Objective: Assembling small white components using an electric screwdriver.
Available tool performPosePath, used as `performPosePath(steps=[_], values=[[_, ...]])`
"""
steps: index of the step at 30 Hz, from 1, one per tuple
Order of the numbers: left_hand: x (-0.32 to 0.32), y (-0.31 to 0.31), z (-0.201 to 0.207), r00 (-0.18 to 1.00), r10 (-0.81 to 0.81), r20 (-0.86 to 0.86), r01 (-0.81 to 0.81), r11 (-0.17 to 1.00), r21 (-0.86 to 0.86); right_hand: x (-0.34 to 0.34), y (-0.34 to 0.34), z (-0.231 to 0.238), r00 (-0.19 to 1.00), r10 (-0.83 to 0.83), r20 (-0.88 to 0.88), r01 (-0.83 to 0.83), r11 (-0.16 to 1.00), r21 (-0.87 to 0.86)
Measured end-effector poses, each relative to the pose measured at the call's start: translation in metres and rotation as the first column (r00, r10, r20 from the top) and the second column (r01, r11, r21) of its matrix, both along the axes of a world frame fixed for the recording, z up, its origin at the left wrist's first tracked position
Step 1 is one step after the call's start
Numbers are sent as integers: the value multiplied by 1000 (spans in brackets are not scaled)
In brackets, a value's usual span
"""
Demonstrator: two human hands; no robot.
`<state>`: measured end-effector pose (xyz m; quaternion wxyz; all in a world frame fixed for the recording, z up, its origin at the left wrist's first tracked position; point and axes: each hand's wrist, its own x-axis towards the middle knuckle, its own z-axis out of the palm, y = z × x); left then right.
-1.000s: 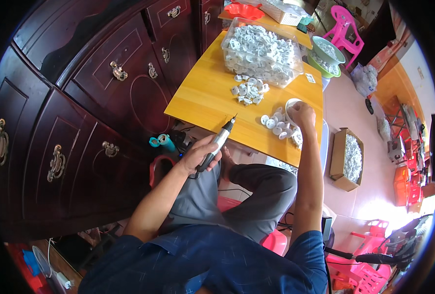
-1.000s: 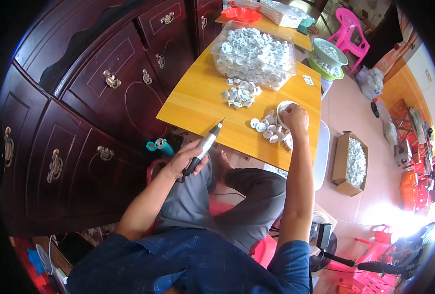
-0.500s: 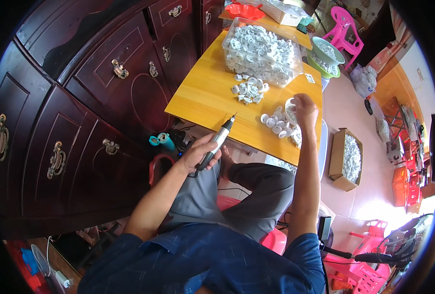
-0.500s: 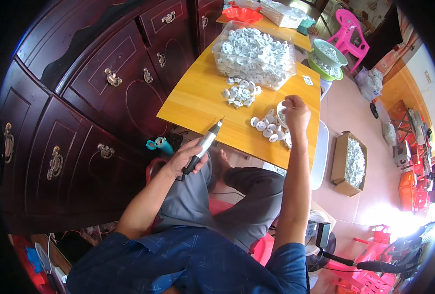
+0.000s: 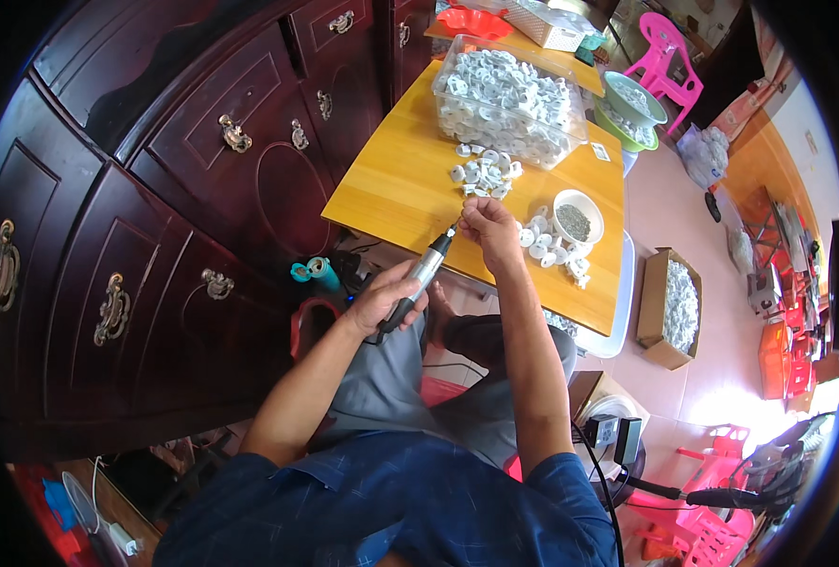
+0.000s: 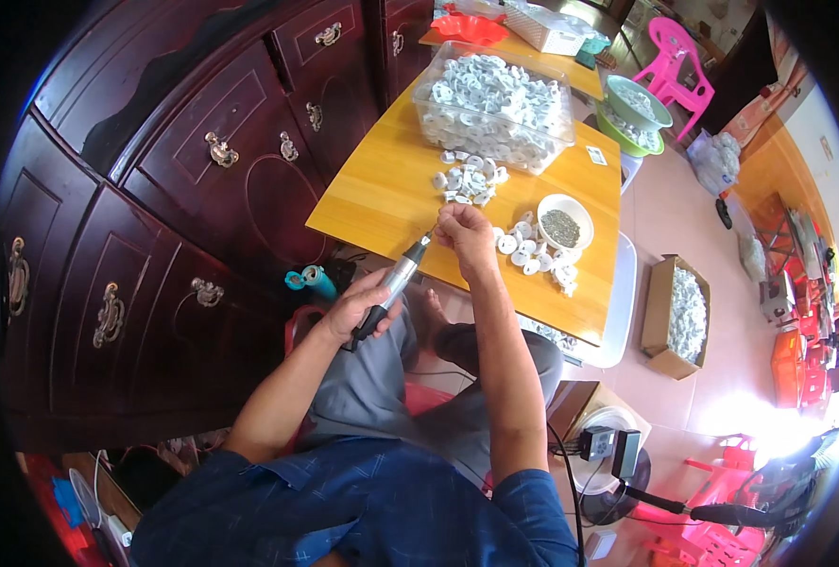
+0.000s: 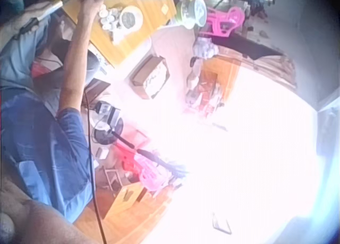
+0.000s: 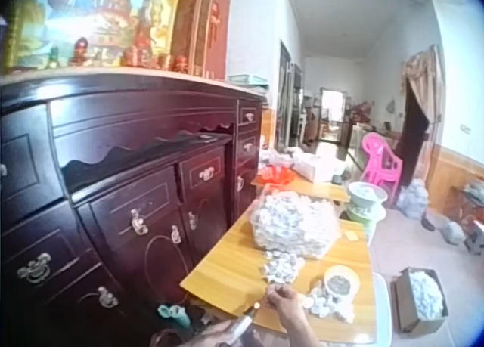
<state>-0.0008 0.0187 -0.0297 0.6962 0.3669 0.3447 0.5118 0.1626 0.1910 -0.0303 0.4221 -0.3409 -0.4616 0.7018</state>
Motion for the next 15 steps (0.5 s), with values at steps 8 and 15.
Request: performPosePath(steps=[8, 15], values=[[0, 1, 0, 999, -26, 23, 27, 1000, -1, 10, 3, 0, 994, 103, 34, -100, 992, -80], [1, 1, 0, 999, -23, 22, 23, 1000, -5, 15, 9, 3, 979, 203, 18, -200, 973, -118]])
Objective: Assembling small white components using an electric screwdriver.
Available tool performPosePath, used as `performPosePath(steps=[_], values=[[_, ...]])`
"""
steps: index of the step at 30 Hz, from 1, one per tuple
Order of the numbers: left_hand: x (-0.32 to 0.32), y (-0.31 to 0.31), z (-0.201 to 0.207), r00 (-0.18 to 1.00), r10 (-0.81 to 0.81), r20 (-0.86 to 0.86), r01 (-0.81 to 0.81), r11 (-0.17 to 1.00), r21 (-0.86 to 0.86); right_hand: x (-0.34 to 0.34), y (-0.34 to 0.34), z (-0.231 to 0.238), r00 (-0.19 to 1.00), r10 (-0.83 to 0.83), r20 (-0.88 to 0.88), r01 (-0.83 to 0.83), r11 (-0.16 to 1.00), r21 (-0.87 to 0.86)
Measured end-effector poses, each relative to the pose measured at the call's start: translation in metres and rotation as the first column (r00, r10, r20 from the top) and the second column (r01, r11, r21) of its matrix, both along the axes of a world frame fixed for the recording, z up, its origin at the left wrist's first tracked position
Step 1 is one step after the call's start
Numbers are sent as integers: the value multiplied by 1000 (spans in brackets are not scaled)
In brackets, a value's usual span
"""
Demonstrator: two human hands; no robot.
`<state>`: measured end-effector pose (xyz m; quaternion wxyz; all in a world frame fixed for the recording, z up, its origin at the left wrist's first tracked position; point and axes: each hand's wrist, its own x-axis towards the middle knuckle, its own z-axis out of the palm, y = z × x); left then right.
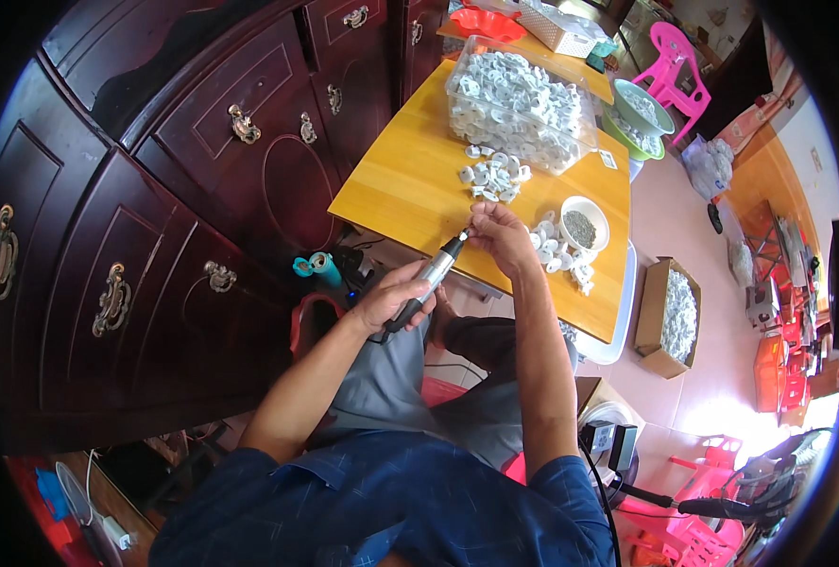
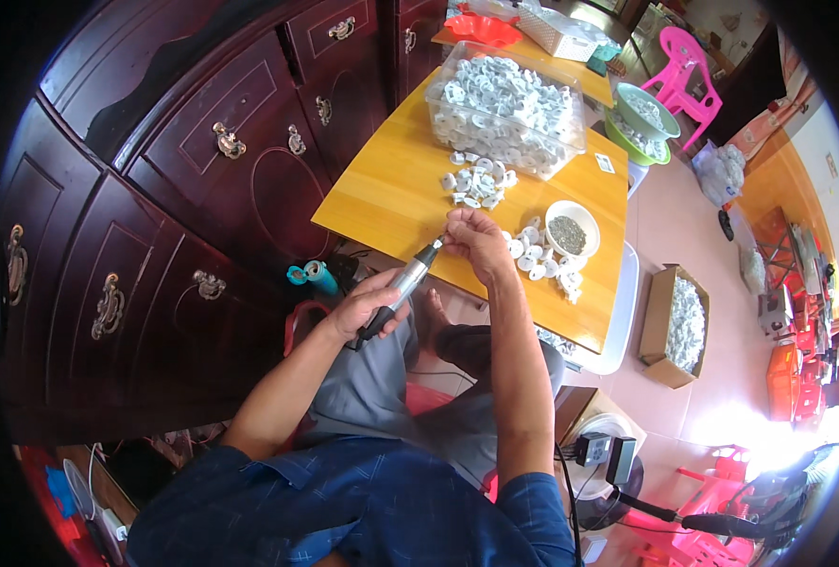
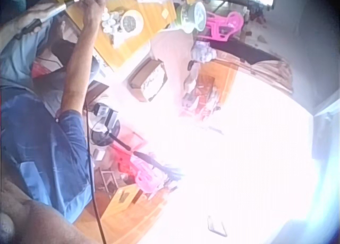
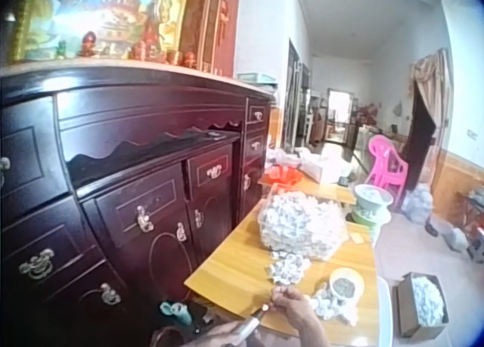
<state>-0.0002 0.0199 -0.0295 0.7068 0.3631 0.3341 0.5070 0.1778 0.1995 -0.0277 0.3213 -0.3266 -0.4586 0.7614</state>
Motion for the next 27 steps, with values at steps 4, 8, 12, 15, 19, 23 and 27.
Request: performPosePath(steps=[4, 8, 12, 15, 19, 23, 27], values=[[2, 2, -1, 1000, 3, -13, -3, 1000, 1, 2, 5, -1, 976, -212, 54, 209, 977, 47], [2, 2, 0, 1000, 11, -17, -11, 1000, 6, 10, 18, -5, 786, -503, 359, 336, 835, 435], [2, 1, 0, 1000, 19, -12, -19, 1000, -7, 14, 29, -11, 544, -692, 475, 215, 662, 718], [3, 1, 2, 1000, 20, -10, -20, 1000, -8, 10, 40, -12, 420, -773, 475, 78, 552, 830], [2, 2, 1, 1000, 4, 14, -4, 1000, 6, 5, 54, -9, 392, -684, 615, 16, 674, 739], [2, 2, 0, 1000, 6, 13, -6, 1000, 0, 5, 54, -6, 383, -688, 617, -43, 654, 755], [2, 4, -1, 1000, -1, 18, 1, 1000, -7, 12, 46, -7, 462, -701, 543, -45, 593, 804]])
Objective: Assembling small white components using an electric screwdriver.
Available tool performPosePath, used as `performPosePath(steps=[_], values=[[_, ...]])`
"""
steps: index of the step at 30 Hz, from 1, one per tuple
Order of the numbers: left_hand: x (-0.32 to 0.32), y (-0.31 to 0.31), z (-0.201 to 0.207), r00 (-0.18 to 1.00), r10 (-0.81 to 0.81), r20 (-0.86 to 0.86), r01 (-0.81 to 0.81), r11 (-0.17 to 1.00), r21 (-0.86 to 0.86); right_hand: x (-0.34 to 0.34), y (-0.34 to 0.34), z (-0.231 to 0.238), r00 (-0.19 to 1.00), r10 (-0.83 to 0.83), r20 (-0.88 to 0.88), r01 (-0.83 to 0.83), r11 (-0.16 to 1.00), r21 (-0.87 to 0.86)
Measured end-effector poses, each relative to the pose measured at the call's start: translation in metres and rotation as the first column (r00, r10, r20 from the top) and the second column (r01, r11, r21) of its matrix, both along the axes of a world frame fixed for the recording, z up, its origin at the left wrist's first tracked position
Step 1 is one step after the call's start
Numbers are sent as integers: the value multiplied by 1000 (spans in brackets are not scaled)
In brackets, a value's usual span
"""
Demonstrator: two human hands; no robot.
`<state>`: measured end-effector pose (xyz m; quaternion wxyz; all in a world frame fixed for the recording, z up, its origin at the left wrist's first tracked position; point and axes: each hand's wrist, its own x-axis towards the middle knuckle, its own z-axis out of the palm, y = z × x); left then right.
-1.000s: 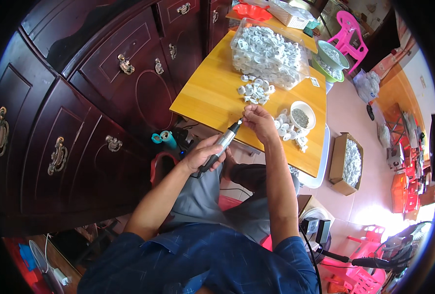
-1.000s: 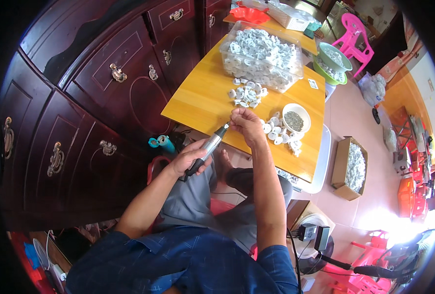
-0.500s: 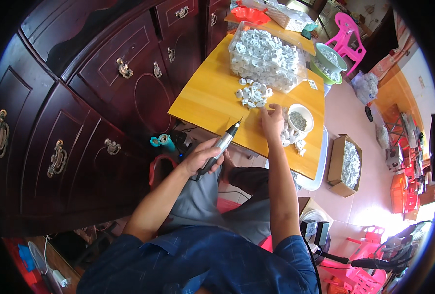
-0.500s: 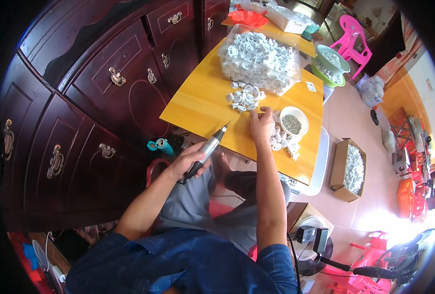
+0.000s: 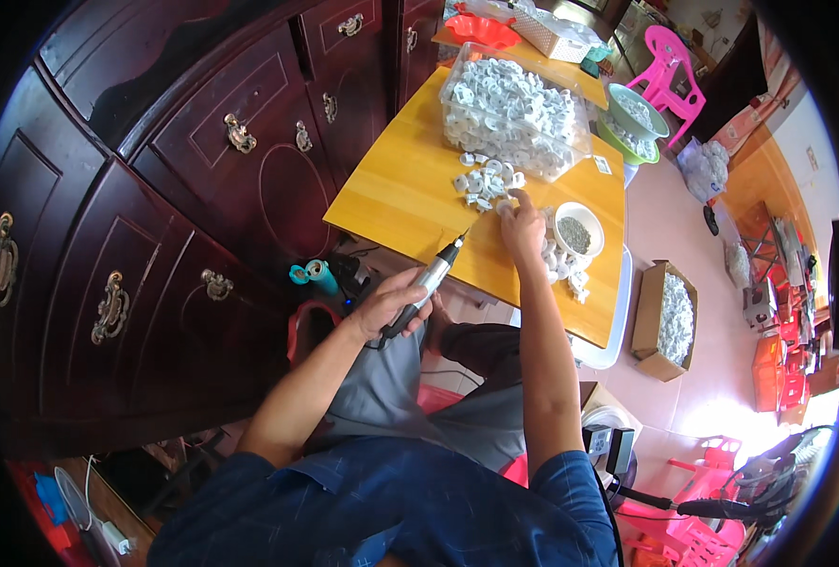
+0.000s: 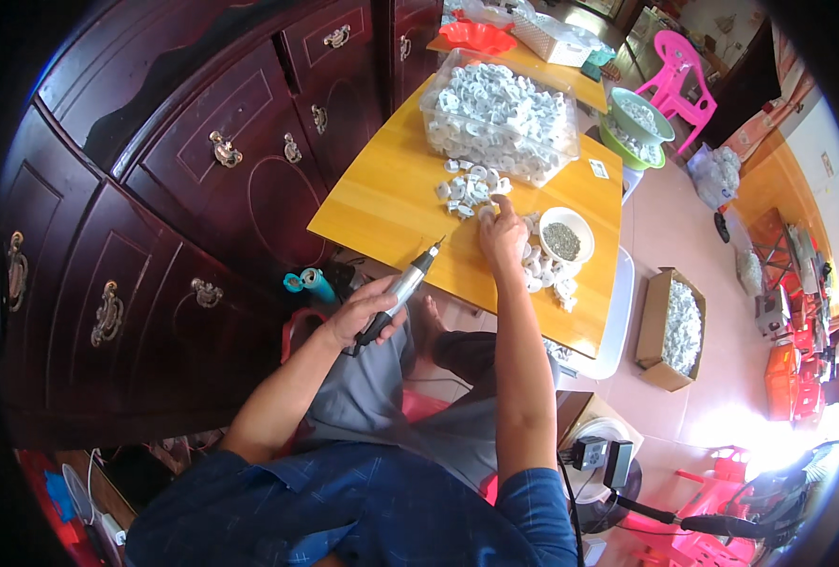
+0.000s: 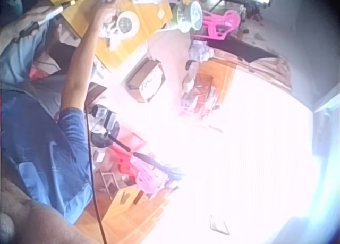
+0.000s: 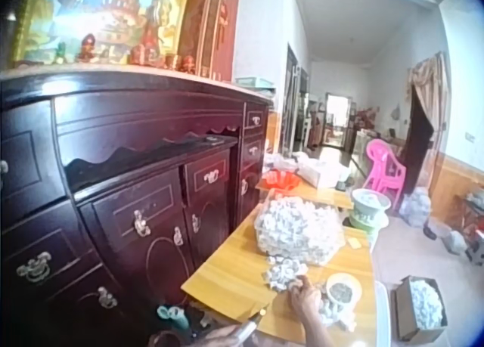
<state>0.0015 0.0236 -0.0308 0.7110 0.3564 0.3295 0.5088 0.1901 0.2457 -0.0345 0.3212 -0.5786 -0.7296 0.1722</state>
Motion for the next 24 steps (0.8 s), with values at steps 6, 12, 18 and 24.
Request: performPosePath(steps=[6, 12, 18, 24], values=[[-2, 1, -8, 1000, -11, -13, 11, 1000, -10, 4, -38, 16, 905, 51, -422, -179, 946, -269], [0, 2, -3, 999, -21, -40, 21, 1000, -2, -1, -56, 11, 817, 41, -575, -273, 906, -322], [1, 1, -3, 998, -29, -63, 29, 1000, 2, 0, -59, 1, 755, 105, -648, -356, 895, -270], [3, 1, -2, 997, -23, -67, 21, 999, -26, -3, -64, -7, 746, 93, -659, -343, 902, -262]])
